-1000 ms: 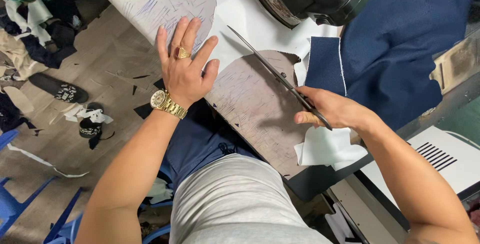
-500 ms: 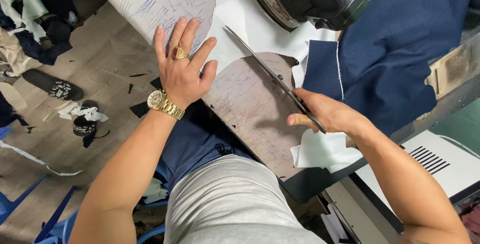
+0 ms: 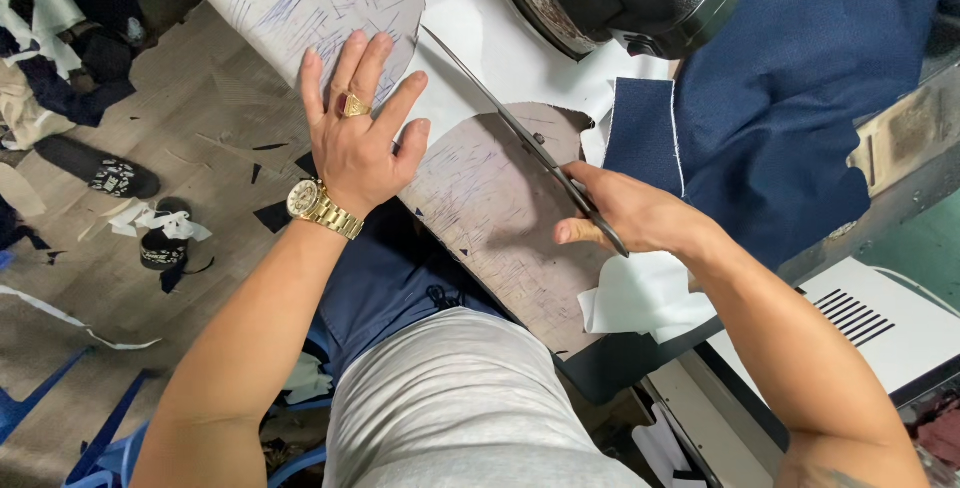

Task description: The person irons pieces of white and dark blue fabric, uses scissors to cut out specific shapes from the material, and marks the fabric with a pink pencil using a wooden ruler.

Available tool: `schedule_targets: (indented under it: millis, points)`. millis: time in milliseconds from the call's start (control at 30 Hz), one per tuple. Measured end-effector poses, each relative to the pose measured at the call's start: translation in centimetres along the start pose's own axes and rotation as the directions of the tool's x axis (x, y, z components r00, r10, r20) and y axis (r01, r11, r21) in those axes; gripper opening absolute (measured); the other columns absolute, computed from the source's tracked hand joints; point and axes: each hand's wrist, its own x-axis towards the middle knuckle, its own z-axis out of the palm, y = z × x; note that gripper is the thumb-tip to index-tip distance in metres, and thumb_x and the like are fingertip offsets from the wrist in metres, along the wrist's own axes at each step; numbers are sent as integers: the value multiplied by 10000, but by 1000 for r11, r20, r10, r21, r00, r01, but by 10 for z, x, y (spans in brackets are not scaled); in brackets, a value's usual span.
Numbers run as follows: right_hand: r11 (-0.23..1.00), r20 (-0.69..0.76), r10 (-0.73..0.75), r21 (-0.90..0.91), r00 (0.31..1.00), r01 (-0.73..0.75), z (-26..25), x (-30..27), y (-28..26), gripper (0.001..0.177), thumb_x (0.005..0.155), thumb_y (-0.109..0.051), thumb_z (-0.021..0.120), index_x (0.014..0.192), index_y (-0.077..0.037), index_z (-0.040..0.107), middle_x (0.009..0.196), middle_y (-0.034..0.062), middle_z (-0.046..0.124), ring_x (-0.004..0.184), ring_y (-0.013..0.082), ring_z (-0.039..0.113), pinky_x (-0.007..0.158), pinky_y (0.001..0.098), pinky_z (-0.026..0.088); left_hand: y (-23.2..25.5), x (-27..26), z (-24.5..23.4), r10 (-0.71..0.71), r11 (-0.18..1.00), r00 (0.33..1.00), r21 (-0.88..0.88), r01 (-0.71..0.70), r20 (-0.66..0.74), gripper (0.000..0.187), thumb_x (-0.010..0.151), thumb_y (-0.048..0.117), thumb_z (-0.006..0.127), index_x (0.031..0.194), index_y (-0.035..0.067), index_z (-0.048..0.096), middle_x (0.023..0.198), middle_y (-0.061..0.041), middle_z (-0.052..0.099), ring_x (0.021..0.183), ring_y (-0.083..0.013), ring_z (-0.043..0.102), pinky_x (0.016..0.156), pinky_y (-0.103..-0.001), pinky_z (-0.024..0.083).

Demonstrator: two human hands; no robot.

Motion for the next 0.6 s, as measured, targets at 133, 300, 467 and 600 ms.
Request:
schedule_targets:
  millis: [133,300,467,600]
  points:
    - [1000,-8,4,0,1000,-4,-1,-1,-6,792,729,-724,597,1208,-97,531,786,30,558,683,177,472,628,358,439,-1,-1,3,-1,1000,1000,-8,0,-20,319,953,213,760,1257,123,783,1514,-200,517,1418,-411,478,1166,-681,228]
    - [998,40,37,51,998,-39,-5,-4,-10,606,788,-634,632,1010,-92,476,560,82,612,498,193,614,546,340,500,-2,-2,5,5,1000,1000,-7,-5,-28,325,943,188,757,1261,122,779,1505,-216,528,1419,-419,473,1167,-681,217]
    - [999,-5,31,29,1000,-31,-5,-1,-17,636,776,-686,583,982,-95,473,571,66,590,516,210,590,553,366,470,0,0,3,5,1000,1000,-2,-5,-19,314,951,202,755,1249,113,795,1499,-219,542,1413,-423,485,1171,-663,218]
    - [993,-56,-10,114,998,17,2,-6,-15,625,768,-703,553,951,-115,446,523,53,566,474,172,615,525,333,481,0,-1,3,-1,1000,1000,-7,1,-3,327,984,227,745,1286,104,768,1502,-234,534,1420,-430,467,1171,-677,208]
